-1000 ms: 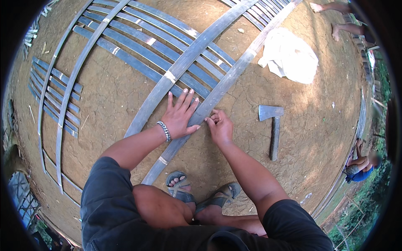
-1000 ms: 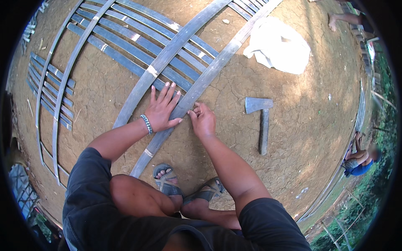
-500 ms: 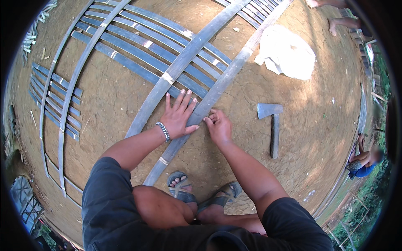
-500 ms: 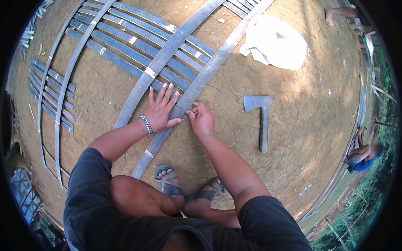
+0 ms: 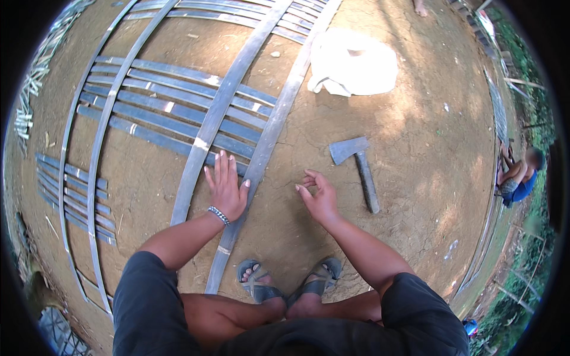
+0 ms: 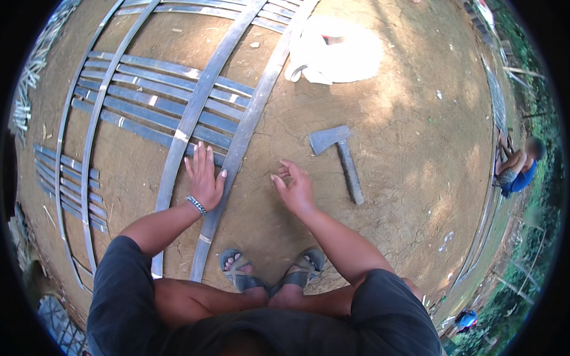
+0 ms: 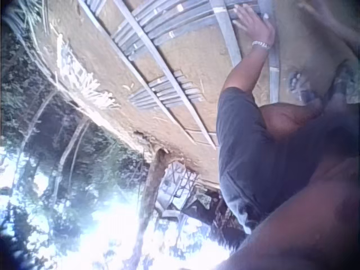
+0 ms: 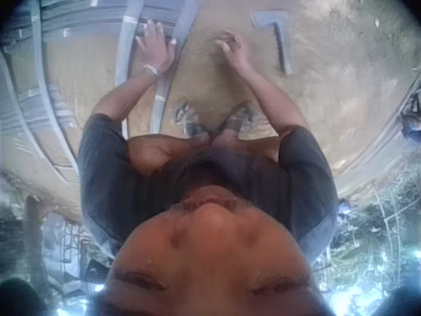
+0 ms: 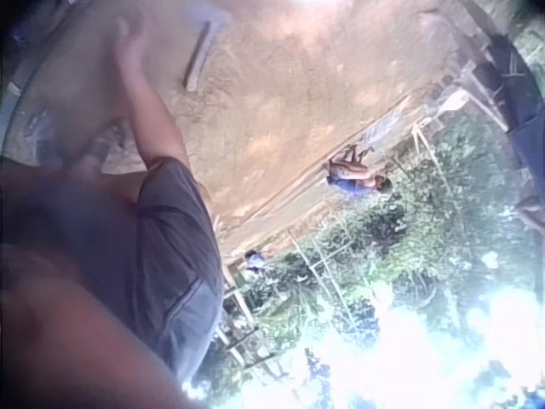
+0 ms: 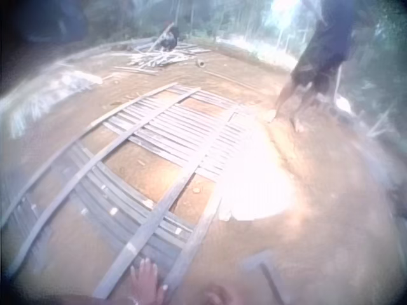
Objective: The person assembles a bamboo structure on the ground by inserting wooden pins into pre-drilled holes in bamboo slats and hammering them flush using the head of an axe.
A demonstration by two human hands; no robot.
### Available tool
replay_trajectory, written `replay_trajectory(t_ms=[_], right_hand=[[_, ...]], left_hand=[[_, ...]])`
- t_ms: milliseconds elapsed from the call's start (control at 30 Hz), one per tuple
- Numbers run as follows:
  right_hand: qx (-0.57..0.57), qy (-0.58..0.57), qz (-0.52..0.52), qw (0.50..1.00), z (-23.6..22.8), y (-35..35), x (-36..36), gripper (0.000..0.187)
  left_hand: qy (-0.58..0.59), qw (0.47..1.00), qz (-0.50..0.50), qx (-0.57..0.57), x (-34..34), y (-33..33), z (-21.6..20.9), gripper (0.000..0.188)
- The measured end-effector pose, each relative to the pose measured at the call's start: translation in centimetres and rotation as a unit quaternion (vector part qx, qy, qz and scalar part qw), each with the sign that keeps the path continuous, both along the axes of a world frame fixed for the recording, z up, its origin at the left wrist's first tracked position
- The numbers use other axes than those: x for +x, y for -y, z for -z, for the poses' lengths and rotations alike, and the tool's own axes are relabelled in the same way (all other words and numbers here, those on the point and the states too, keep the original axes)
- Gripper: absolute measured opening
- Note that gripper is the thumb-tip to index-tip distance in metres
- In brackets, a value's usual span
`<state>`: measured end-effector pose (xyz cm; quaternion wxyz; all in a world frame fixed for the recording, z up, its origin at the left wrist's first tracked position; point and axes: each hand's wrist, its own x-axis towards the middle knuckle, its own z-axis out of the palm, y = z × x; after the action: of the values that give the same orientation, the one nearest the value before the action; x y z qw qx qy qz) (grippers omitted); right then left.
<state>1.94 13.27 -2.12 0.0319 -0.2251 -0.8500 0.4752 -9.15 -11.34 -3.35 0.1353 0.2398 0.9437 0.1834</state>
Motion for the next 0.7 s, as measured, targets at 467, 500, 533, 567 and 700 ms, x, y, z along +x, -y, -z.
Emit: replay_trajectory(t_ms=[467,500,533,567,700], right_hand=[[0.139,-0.154,0.182,0.961,-9.8,-22.9,-19.6,0.022],[0.169,-0.113,0.153,0.967,-9.5,-24.1,-21.3,0.022],[0.196,-0.072,0.123,0.97,-9.2,-25.2,-22.8,0.022],[0.224,-0.03,0.092,0.97,-8.7,-26.2,-24.3,0.022],[0.327,0.151,-0.016,0.933,-7.0,-27.6,-29.1,0.026]], left_hand=[[-0.078,0.993,-0.084,-0.027,2.5,-3.9,1.7,0.061],[-0.081,0.993,-0.079,-0.033,2.5,-3.9,1.8,0.061],[-0.081,0.993,-0.076,-0.034,2.4,-3.8,1.8,0.061],[-0.08,0.994,-0.072,-0.033,2.4,-3.8,1.7,0.061],[-0.079,0.994,-0.075,-0.022,2.1,-3.6,1.6,0.058]])
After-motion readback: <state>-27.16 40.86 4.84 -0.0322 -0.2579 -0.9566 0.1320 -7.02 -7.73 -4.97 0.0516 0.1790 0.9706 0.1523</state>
